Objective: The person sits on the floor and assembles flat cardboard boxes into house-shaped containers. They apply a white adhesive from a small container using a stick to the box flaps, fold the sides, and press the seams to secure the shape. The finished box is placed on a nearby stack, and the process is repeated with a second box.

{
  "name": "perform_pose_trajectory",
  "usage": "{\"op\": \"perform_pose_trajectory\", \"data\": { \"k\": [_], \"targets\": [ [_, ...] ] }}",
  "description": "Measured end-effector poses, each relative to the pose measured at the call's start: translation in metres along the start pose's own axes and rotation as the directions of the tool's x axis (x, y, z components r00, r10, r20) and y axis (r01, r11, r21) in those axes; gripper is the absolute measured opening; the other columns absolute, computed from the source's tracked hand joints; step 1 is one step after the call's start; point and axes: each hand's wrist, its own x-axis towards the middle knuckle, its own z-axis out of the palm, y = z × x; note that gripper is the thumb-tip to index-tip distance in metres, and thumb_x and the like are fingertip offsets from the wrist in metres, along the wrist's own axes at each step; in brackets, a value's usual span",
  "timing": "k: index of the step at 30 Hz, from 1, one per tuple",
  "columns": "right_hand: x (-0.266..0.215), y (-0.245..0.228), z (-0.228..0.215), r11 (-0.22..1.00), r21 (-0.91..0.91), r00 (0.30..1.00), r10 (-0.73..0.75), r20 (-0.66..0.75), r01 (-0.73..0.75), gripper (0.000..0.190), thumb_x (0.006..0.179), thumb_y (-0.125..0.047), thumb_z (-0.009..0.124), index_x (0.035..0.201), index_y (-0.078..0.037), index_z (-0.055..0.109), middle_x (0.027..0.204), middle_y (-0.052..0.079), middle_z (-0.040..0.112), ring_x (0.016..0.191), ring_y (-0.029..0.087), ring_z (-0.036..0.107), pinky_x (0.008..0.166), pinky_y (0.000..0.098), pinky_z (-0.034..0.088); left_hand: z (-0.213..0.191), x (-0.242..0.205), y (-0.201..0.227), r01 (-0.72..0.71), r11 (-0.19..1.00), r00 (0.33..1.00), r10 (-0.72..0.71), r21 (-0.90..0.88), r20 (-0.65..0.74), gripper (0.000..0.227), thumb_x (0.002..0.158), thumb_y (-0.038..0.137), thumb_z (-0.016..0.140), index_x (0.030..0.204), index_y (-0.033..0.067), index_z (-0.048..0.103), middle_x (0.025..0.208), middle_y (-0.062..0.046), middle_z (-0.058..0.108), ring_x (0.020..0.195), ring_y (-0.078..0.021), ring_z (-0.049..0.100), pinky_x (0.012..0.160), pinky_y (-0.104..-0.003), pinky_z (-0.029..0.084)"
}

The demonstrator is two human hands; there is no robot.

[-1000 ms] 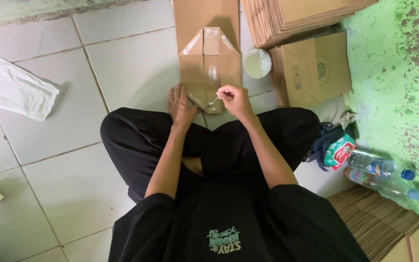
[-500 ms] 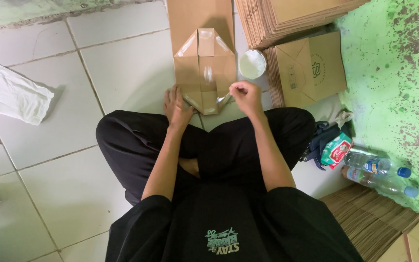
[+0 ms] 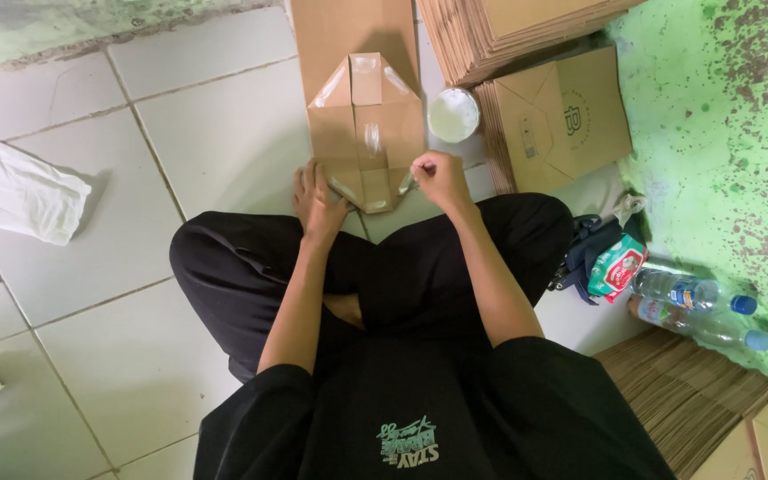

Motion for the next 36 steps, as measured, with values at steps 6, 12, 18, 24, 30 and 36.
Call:
{"op": "perform_pose_trajectory", "data": {
  "k": [6, 12, 18, 24, 30, 36],
  "targets": [
    [0.023, -0.005, -0.049, 0.998, 0.064, 0.968, 0.023, -0.248, -0.007, 0.005, 0.086, -0.014, 0.074, 0.091, -0.014, 0.077, 0.074, 0.006, 0.075, 0.073, 0.019, 0.075, 0.072, 0.0285, 0.059, -0.011, -0.003, 0.005, 0.000, 1.000, 1.000, 0.000, -0.006, 0.027, 0.087, 0.075, 0.014, 0.083, 0.151, 0.0030, 0.041, 0.160, -0.010, 0.031, 0.147, -0.0417, 0.026, 0.106, -0.060, 0.046],
    [0.054, 0.021, -0.069, 0.998, 0.050, 0.935, 0.054, -0.349, -0.039, 0.017, 0.098, -0.025, 0.071, 0.098, -0.009, 0.077, 0.084, 0.009, 0.075, 0.078, 0.020, 0.075, 0.076, 0.0307, 0.059, 0.001, 0.014, -0.004, 0.012, 1.000, 0.998, -0.012, -0.012, -0.068, 0.051, 0.083, 0.000, 0.058, 0.134, 0.0038, 0.056, 0.144, -0.011, 0.045, 0.136, -0.0369, 0.042, 0.098, -0.052, 0.049],
    [0.055, 0.010, -0.060, 0.987, -0.148, 0.960, 0.013, -0.281, -0.057, 0.018, 0.092, -0.023, 0.074, 0.105, -0.012, 0.079, 0.094, 0.012, 0.073, 0.072, 0.020, 0.064, 0.068, 0.0354, 0.055, 0.028, 0.073, -0.046, 0.103, 0.995, 0.994, -0.103, 0.015, -0.029, 0.024, 0.096, 0.032, 0.062, 0.107, 0.0114, 0.067, 0.128, -0.005, 0.044, 0.118, -0.0330, 0.053, 0.095, -0.046, 0.045],
    [0.111, 0.003, -0.020, 0.938, -0.204, 0.958, -0.288, -0.011, 0.280, 0.042, 0.083, -0.004, 0.078, 0.125, -0.004, 0.071, 0.112, 0.025, 0.070, 0.108, 0.044, 0.067, 0.094, 0.0498, 0.052, -0.029, 0.109, -0.011, -0.055, 0.995, 0.996, 0.060, 0.080, -0.066, 0.052, 0.087, 0.022, 0.077, 0.133, 0.0079, 0.056, 0.130, -0.012, 0.045, 0.121, -0.0386, 0.053, 0.095, -0.051, 0.051],
    [0.139, -0.063, 0.000, 0.974, -0.227, 0.955, 0.068, 0.288, 0.000, 0.092, 0.084, 0.007, 0.075, 0.161, -0.003, 0.027, 0.149, 0.036, 0.046, 0.139, 0.051, 0.047, 0.114, 0.0588, 0.043, -0.058, 0.132, 0.016, -0.220, 0.975, 0.974, 0.221, -0.019, 0.056, 0.095, 0.085, 0.003, 0.075, 0.162, 0.0023, 0.019, 0.154, -0.023, 0.041, 0.149, -0.0425, 0.028, 0.114, -0.057, 0.039],
    [0.145, -0.028, 0.010, 0.968, -0.092, 0.917, -0.189, 0.353, 0.235, 0.076, 0.079, -0.042, 0.089, 0.139, -0.015, 0.051, 0.116, 0.019, 0.066, 0.115, 0.041, 0.066, 0.099, 0.0530, 0.052, -0.003, 0.162, -0.029, -0.304, 0.952, 0.952, 0.302, 0.031, 0.048, 0.062, 0.089, 0.016, 0.059, 0.149, 0.0125, 0.043, 0.134, -0.011, 0.054, 0.130, -0.0354, 0.053, 0.101, -0.053, 0.049]
  ]
}}
